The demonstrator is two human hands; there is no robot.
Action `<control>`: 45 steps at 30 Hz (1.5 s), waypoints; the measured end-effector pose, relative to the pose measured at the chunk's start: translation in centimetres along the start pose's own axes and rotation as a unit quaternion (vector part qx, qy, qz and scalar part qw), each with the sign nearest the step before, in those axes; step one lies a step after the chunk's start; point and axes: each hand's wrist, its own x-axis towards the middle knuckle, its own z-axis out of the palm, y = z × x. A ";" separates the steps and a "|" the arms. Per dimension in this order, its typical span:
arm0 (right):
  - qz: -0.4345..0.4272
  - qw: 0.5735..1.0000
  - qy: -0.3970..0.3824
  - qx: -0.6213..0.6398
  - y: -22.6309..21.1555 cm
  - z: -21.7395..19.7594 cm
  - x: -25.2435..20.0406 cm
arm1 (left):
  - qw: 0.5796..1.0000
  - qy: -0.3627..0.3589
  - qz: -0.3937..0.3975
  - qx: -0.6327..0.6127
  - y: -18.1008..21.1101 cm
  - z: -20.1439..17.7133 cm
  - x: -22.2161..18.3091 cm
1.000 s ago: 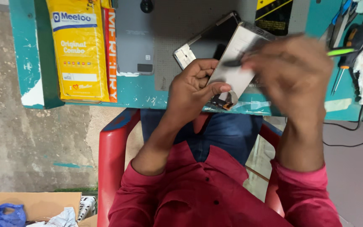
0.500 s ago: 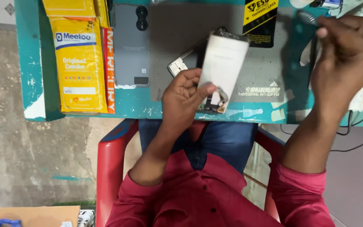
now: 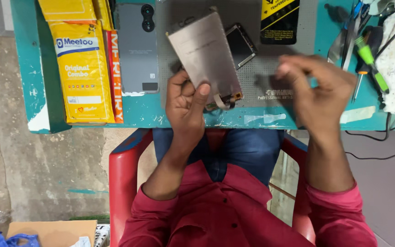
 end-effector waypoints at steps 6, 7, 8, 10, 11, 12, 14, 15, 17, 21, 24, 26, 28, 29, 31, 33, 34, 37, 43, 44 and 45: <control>0.147 0.968 -0.105 0.175 -0.1 1.9 -2.2 | 0.991 -0.071 -0.112 0.010 0.7 1.6 0.0; 0.178 0.959 -0.083 0.205 0.6 1.9 -2.6 | 0.985 -0.108 -0.105 0.082 1.1 1.8 0.0; 0.208 0.948 -0.059 0.235 1.3 1.6 -3.0 | 0.973 -0.144 -0.097 0.154 1.7 2.0 0.0; 0.187 0.948 -0.023 0.257 2.7 0.5 -3.4 | 0.947 -0.180 -0.053 0.262 3.1 2.4 0.5; 0.176 0.947 -0.005 0.268 3.3 -0.3 -3.5 | 0.937 -0.180 -0.020 0.298 3.8 2.4 1.0; 0.188 0.952 0.021 0.239 3.8 -0.9 -3.8 | 0.926 -0.180 0.014 0.333 4.5 2.3 1.5; 0.207 0.958 0.076 0.181 4.8 -2.3 -4.2 | 0.842 -0.166 0.119 0.499 5.6 1.9 2.6; 0.211 0.962 0.082 0.153 5.3 -2.7 -4.2 | 0.785 -0.157 0.171 0.574 5.9 1.7 3.0; 0.218 0.967 0.092 0.097 6.3 -3.3 -4.1 | 0.723 -0.175 0.202 0.637 6.0 1.4 3.4; 0.155 0.975 0.157 -0.013 8.2 -5.5 -3.4 | 0.667 -0.180 0.192 0.697 4.9 0.5 3.5; 0.095 0.976 0.180 -0.080 9.0 -6.9 -3.0 | 0.641 -0.169 0.204 0.720 4.3 0.0 3.6; 0.071 0.976 0.178 -0.101 9.1 -7.2 -3.2 | 0.631 -0.163 0.215 0.728 4.2 -0.2 3.5; 0.068 0.976 0.177 -0.111 8.8 -7.3 -3.6 | 0.628 -0.156 0.223 0.729 4.1 -0.4 3.5; 0.070 0.975 0.176 -0.116 8.6 -7.3 -3.5 | 0.631 -0.151 0.227 0.726 4.0 -0.4 3.6; 0.076 0.973 0.175 -0.127 8.3 -7.5 -3.4 | 0.638 -0.141 0.239 0.719 3.8 -0.4 3.7; 0.054 0.969 0.171 -0.169 8.0 -7.5 -3.2 | 0.646 -0.130 0.254 0.708 3.5 -0.4 3.8; 0.029 0.964 0.169 -0.203 8.0 -7.5 -3.0 | 0.646 -0.123 0.260 0.707 3.4 -0.4 3.8; -0.020 0.939 0.173 -0.295 7.7 -8.0 -3.3 | 0.647 -0.113 0.269 0.704 3.1 -0.4 3.6; -0.006 0.918 0.255 -0.302 9.7 -10.6 -4.2 | 0.634 -0.112 0.267 0.717 3.1 -0.5 3.3; -0.012 0.912 0.254 -0.322 10.1 -11.1 -4.4 | 0.633 -0.113 0.268 0.717 3.1 -0.5 3.2; -0.018 0.905 0.253 -0.341 10.5 -11.5 -4.5 | 0.632 -0.112 0.269 0.718 3.1 -0.5 3.3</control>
